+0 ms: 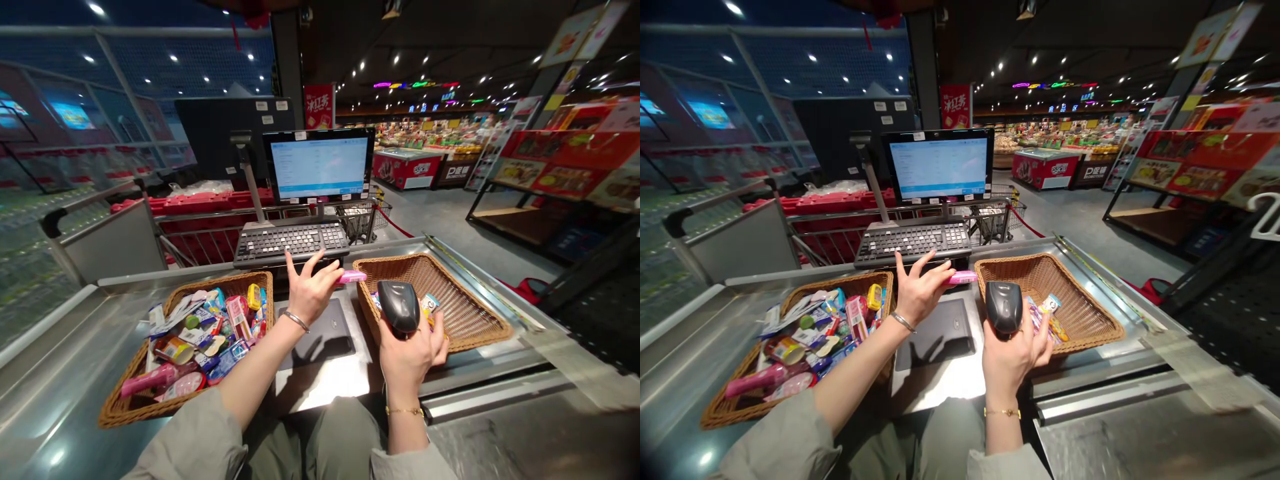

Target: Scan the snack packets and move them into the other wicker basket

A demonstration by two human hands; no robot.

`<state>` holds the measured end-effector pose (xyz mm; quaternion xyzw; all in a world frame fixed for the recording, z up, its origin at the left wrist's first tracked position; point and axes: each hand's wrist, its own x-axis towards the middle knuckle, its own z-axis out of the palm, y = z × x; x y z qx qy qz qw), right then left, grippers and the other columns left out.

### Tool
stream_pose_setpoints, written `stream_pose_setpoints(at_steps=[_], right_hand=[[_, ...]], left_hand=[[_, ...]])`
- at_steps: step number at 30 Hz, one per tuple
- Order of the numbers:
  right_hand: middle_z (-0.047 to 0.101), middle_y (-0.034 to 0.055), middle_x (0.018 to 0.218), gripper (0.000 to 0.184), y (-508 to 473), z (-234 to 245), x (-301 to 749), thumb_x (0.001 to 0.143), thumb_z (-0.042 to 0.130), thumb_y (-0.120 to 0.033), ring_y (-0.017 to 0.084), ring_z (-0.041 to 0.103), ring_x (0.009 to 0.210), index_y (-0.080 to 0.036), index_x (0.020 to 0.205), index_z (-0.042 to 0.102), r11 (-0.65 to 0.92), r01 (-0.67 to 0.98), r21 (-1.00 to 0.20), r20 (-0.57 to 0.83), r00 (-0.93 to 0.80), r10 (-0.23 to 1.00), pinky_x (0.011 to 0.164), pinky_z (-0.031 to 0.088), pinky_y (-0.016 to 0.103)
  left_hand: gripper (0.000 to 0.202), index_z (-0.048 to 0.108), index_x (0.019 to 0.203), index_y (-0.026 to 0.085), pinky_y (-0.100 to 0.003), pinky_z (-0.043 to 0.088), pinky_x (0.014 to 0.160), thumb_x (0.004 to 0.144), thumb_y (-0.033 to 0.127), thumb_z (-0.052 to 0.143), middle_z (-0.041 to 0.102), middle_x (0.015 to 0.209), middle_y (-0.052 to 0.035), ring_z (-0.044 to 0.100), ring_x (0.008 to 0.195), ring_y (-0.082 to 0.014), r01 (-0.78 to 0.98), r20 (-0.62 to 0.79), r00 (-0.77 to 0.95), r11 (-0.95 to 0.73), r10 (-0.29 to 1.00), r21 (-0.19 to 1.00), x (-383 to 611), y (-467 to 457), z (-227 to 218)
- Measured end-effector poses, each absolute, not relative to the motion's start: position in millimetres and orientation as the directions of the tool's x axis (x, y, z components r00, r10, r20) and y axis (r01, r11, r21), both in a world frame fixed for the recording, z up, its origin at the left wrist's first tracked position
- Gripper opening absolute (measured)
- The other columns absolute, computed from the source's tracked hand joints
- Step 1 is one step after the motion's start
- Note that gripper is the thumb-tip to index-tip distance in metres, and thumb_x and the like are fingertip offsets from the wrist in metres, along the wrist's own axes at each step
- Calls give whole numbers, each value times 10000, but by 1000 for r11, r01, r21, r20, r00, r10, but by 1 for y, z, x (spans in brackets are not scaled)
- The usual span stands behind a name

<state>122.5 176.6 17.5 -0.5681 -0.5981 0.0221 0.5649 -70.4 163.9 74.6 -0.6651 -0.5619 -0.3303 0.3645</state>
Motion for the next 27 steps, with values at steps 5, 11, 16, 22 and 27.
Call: stream_pose_setpoints(at_steps=[5,11,16,22,27], right_hand=[[585,199,1314,630,188,9,130,774,619,-553,372,398,1365,-180,1280,574,284,645,-709,611,362,704,1100,199,605],[637,184,1258,594,193,9,139,762,641,-570,372,396,1371,-181,1211,628,252,616,-747,576,408,709,1107,198,615],[671,205,1193,498,200,11,148,741,666,-578,387,446,1341,-153,995,710,197,581,-790,539,502,677,1113,240,608],[684,217,1160,493,205,13,155,718,679,-595,401,481,1310,-139,903,721,183,582,-793,548,549,631,1102,273,615],[687,205,1156,461,202,12,151,726,675,-571,402,474,1312,-146,897,720,196,603,-773,567,518,641,1098,265,624]], left_hand=[[196,678,1101,331,-715,-34,1149,910,327,634,735,1153,24,537,1293,-264,985,846,159,-133,509,-106,-61,176,72],[212,683,1115,357,-725,-29,1144,922,304,613,720,1190,19,518,1311,-266,977,820,198,-178,537,-120,-49,190,71],[288,642,1198,402,-738,-34,1137,951,282,557,661,1295,23,462,1359,-267,966,779,244,-211,578,-146,-27,212,70],[464,429,1434,383,-736,30,1150,982,283,469,494,1479,-2,293,1461,-288,959,702,280,-224,655,-174,-4,226,71],[447,476,1413,313,-707,88,1170,969,367,484,480,1492,-38,284,1463,-297,977,671,207,-185,712,-105,-16,205,73]])
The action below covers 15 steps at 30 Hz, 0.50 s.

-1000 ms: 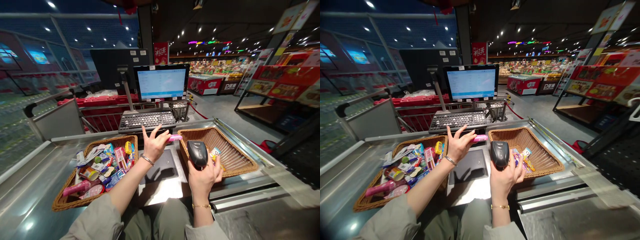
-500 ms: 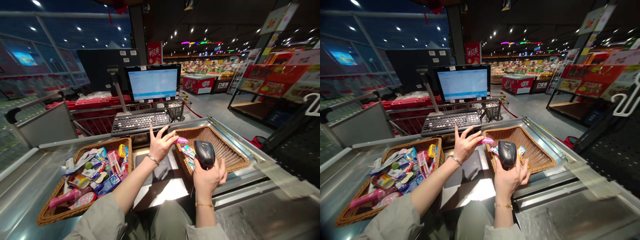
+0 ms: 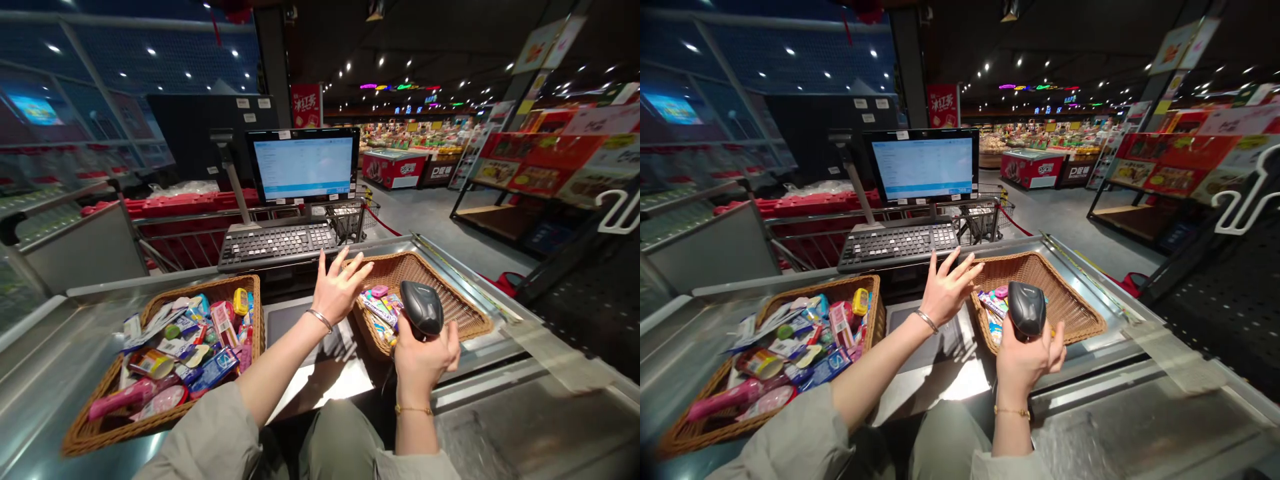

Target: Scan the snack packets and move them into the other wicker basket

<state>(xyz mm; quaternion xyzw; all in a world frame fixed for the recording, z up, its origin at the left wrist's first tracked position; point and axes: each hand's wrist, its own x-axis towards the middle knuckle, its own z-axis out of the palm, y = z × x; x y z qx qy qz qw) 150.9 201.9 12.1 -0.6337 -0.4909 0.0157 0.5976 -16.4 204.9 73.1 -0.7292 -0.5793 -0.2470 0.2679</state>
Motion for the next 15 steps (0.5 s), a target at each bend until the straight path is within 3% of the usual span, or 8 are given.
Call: stream_pose_setpoints(at_steps=[6,11,15], right_hand=[[622,221,1253,534,192,17,134,736,663,-537,387,456,1317,-134,1084,686,229,598,-768,560,455,692,1091,275,612],[627,220,1264,560,175,27,116,752,663,-518,365,411,1370,-104,1128,669,393,556,-732,616,295,730,1126,265,559],[600,223,1297,602,160,31,101,781,642,-504,365,387,1384,-109,1235,610,483,531,-696,636,145,758,1128,242,582]], left_hand=[[482,500,1391,229,-660,140,1190,966,453,469,482,1492,-45,282,1461,-308,990,667,122,-142,735,-24,-32,163,73],[495,512,1379,205,-644,171,1191,956,462,489,495,1480,-70,301,1453,-307,997,656,41,-74,754,23,-47,125,68],[501,503,1391,207,-633,190,1190,954,451,500,488,1485,-78,297,1455,-310,999,636,-26,-4,771,46,-68,93,65]])
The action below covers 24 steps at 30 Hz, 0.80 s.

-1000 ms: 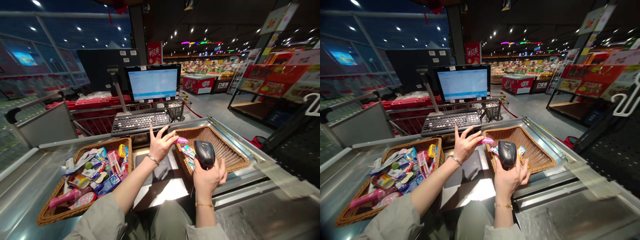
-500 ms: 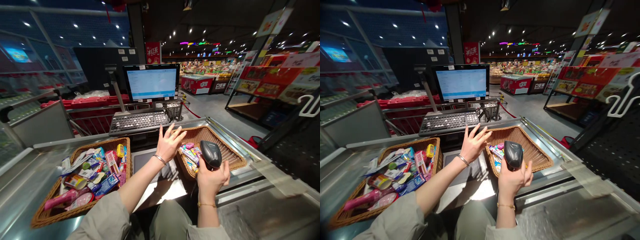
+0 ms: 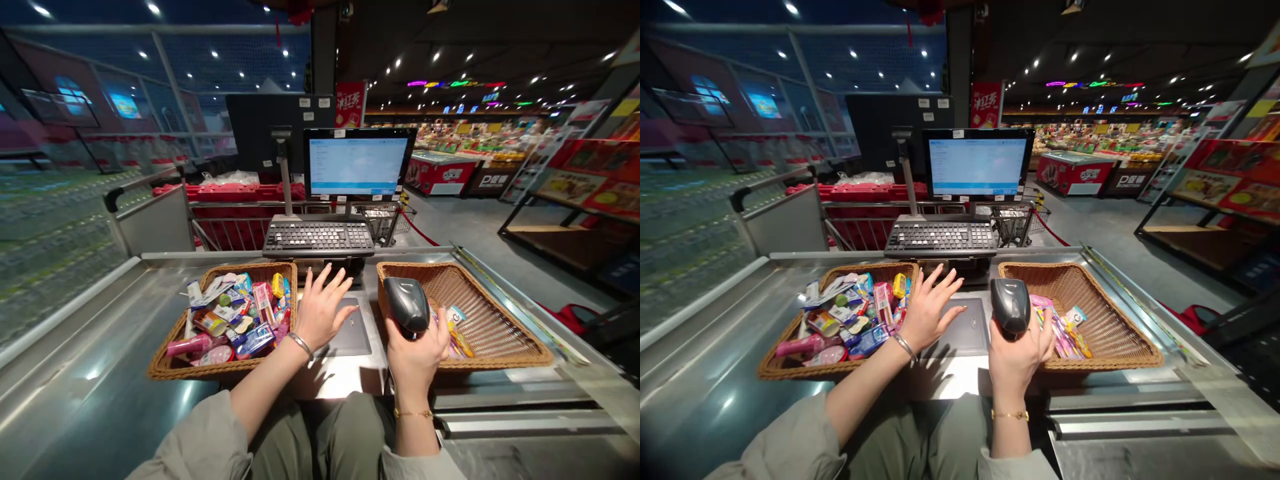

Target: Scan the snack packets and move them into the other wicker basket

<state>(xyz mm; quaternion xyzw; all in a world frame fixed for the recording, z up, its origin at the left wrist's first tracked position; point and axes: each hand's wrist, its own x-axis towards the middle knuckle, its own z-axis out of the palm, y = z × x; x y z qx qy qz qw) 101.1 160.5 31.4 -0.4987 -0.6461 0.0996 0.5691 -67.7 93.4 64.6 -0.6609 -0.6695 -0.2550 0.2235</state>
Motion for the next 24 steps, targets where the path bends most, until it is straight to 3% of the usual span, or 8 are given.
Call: stream_pose_setpoints(at_steps=[4,7,11,17,24], right_hand=[[550,221,1355,585,147,34,83,800,627,-480,363,359,1396,-134,1269,580,551,502,-666,639,3,770,1120,243,586],[595,176,1313,529,136,35,69,815,603,-450,345,359,1397,-161,1258,580,600,474,-645,643,-87,761,1126,239,574],[621,106,1308,370,124,30,53,818,591,-380,331,331,1417,-212,1146,626,655,469,-592,652,-198,732,1134,202,606],[618,98,1324,335,118,18,37,790,611,-344,336,321,1423,-201,1092,639,728,455,-512,658,-337,674,1119,194,644],[609,54,1347,147,112,22,17,758,628,-312,341,292,1437,-222,859,687,786,415,-458,622,-483,617,1124,166,634]], left_hand=[[509,494,1400,205,-638,205,1180,948,439,515,494,1478,-89,292,1456,-317,996,631,-95,76,770,56,-94,62,61],[501,503,1395,207,-650,204,1173,944,424,528,502,1470,-92,310,1447,-326,988,622,-151,144,768,62,-113,41,57],[497,508,1392,215,-641,212,1175,941,421,532,506,1467,-80,324,1439,-331,976,608,-195,211,770,45,-135,15,53],[499,518,1386,201,-652,207,1171,940,424,529,504,1469,-84,316,1441,-344,963,559,-228,269,797,10,-157,-13,45],[508,504,1405,231,-668,216,1156,937,429,527,498,1475,-84,312,1441,-349,957,489,-252,290,835,-2,-173,-28,39]])
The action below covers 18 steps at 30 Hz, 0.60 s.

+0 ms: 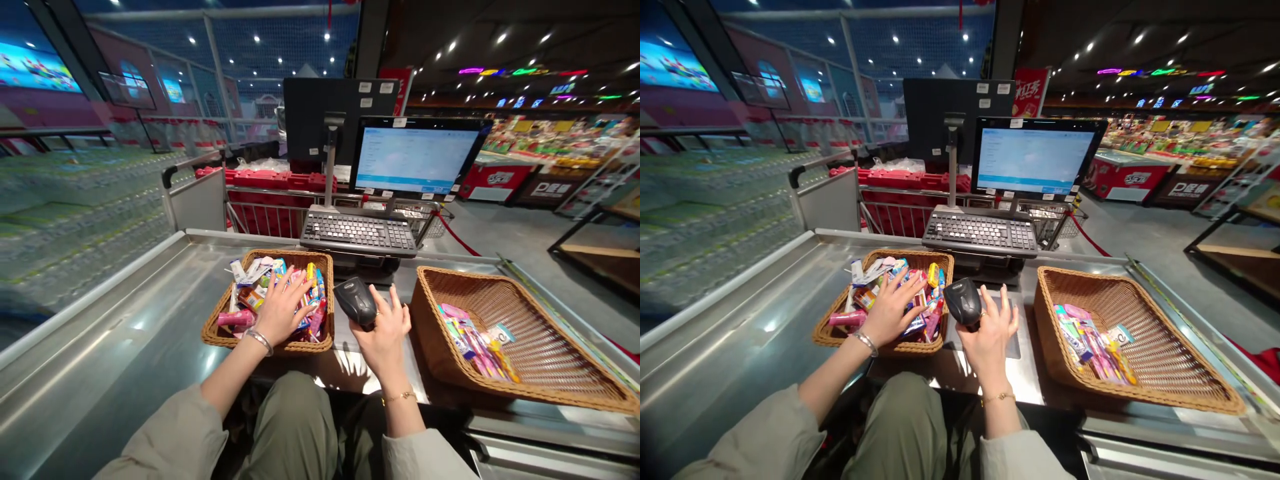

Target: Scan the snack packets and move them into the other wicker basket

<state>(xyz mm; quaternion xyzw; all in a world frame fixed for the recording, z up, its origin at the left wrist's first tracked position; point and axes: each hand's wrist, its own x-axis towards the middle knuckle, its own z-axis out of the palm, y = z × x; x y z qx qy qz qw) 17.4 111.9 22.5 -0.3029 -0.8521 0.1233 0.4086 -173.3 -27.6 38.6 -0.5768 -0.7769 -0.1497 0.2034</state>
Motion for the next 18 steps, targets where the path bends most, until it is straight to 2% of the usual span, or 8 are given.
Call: stream_pose_setpoints(at_steps=[6,13,18], right_hand=[[623,60,1325,160,107,7,11,755,613,-283,331,293,1438,-225,874,701,802,396,-447,593,-541,597,1119,175,628],[613,55,1341,140,105,-5,9,750,627,-293,321,298,1437,-220,850,692,800,397,-450,566,-566,599,1128,190,610],[605,63,1351,138,105,-7,10,761,621,-304,320,286,1444,-213,841,687,802,393,-450,560,-576,596,1134,186,609]], left_hand=[[538,522,1389,259,-689,162,1159,885,424,615,507,1466,-97,300,1448,-352,963,449,-223,266,865,-35,-183,-44,36],[603,612,1277,252,-733,31,1152,754,524,739,473,1494,-80,302,1437,-394,957,355,-227,276,907,-92,-188,-54,31],[598,646,1232,248,-740,34,1147,727,549,753,508,1465,-100,296,1440,-398,954,353,-229,282,907,-105,-190,-48,25]])
